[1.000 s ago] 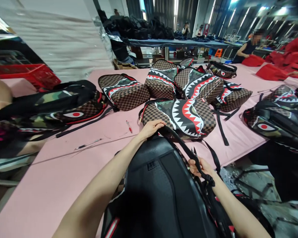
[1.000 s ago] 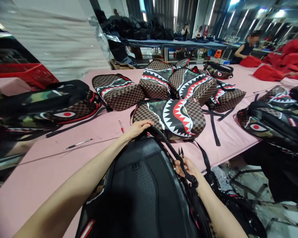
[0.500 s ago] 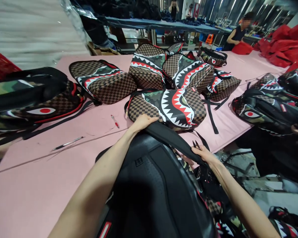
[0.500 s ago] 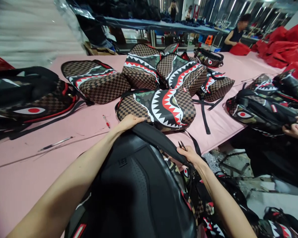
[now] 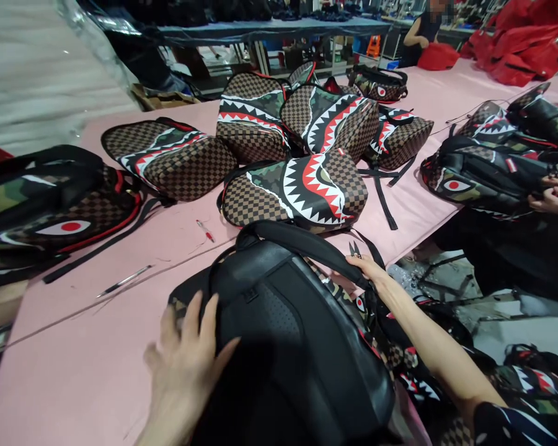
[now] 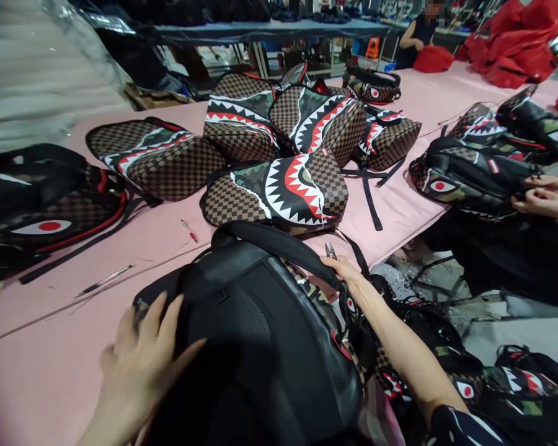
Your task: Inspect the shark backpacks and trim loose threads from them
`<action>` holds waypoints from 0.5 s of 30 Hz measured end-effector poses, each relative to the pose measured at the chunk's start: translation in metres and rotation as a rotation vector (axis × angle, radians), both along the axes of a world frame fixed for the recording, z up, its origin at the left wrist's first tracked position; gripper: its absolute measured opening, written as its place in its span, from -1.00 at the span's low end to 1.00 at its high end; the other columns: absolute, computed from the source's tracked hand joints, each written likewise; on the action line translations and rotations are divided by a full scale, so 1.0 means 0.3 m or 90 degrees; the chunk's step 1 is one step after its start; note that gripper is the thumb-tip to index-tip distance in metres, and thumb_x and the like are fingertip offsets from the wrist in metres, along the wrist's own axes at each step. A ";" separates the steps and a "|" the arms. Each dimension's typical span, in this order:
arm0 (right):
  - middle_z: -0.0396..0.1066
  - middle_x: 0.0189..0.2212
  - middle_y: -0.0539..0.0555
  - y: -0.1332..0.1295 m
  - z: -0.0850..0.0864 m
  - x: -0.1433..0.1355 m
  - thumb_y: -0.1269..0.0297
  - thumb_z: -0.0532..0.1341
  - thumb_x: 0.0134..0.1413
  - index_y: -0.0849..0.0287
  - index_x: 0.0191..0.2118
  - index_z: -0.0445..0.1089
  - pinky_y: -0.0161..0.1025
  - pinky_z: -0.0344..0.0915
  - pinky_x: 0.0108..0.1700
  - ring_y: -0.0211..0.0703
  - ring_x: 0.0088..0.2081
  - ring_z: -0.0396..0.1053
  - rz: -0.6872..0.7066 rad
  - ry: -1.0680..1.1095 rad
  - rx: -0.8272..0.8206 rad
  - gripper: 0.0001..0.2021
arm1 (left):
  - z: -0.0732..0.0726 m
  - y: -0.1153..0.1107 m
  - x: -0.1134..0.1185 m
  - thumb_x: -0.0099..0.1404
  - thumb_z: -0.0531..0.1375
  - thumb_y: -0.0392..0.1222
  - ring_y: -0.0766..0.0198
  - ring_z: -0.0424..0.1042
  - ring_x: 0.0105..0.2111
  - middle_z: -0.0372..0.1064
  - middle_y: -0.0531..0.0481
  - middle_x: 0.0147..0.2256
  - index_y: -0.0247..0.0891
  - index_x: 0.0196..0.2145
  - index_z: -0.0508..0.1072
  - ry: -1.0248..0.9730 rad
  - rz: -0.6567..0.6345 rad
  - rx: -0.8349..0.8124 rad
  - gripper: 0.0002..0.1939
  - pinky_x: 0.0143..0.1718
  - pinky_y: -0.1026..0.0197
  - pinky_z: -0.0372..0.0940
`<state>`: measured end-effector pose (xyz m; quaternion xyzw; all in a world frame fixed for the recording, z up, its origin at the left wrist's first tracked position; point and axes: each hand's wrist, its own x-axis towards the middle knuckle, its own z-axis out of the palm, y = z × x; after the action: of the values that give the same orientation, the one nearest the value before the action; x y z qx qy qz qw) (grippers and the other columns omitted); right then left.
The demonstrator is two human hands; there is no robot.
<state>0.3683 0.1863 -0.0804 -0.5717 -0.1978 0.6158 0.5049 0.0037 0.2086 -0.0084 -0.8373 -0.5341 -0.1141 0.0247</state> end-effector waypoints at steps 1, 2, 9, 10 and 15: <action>0.42 -0.61 0.06 -0.001 -0.002 0.000 0.16 0.32 -0.17 0.27 -0.40 0.46 -0.42 0.24 -0.60 -0.27 -0.57 0.35 0.008 0.009 -0.006 -0.74 | -0.004 -0.060 -0.052 0.19 0.04 0.05 -0.38 -0.03 0.16 0.03 -0.31 0.19 -0.16 0.21 0.04 -0.002 0.040 -0.007 -0.34 -0.07 -0.43 0.11; 0.42 -0.62 0.05 -0.003 -0.002 -0.002 0.15 0.31 -0.17 0.26 -0.40 0.45 -0.42 0.24 -0.60 -0.27 -0.57 0.35 0.018 0.014 -0.013 -0.75 | -0.004 -0.097 -0.100 0.21 0.00 0.04 -0.33 0.13 0.09 0.07 -0.33 0.16 -0.18 0.21 0.05 -0.016 0.091 -0.016 -0.37 -0.13 -0.33 0.22; 0.48 -0.50 0.16 -0.030 0.006 -0.015 0.17 0.31 -0.18 0.27 -0.38 0.49 -0.40 0.25 -0.66 -0.21 -0.57 0.38 0.044 -0.008 -0.064 -0.74 | 0.060 0.128 -0.265 0.11 0.08 -0.05 0.15 0.36 -0.43 0.37 -0.02 -0.53 -0.26 -0.48 0.44 -0.466 0.355 -0.180 -0.75 -0.44 0.21 0.22; 0.48 -0.48 0.18 -0.030 -0.001 -0.010 0.17 0.32 -0.19 0.27 -0.37 0.49 -0.39 0.27 -0.65 -0.19 -0.56 0.39 0.045 -0.008 -0.076 -0.73 | 0.056 0.174 -0.272 0.06 0.14 -0.08 0.22 0.31 -0.50 0.31 0.02 -0.61 -0.29 -0.57 0.41 -0.638 0.382 -0.263 -0.78 -0.50 0.26 0.18; 0.43 -0.59 0.16 -0.041 -0.046 0.018 0.21 0.35 -0.24 0.25 -0.41 0.47 -0.33 0.32 -0.62 -0.12 -0.57 0.40 0.032 -0.044 -0.074 -0.77 | -0.024 0.249 -0.279 0.05 0.14 -0.19 0.34 0.30 -0.61 0.35 0.03 -0.62 -0.36 -0.53 0.40 -0.851 0.424 -0.339 -0.84 -0.55 0.30 0.22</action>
<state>0.3738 0.1739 -0.0942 -0.6158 -0.1936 0.6184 0.4483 -0.0801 0.2834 -0.0155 -0.3650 -0.6677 -0.4477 -0.4696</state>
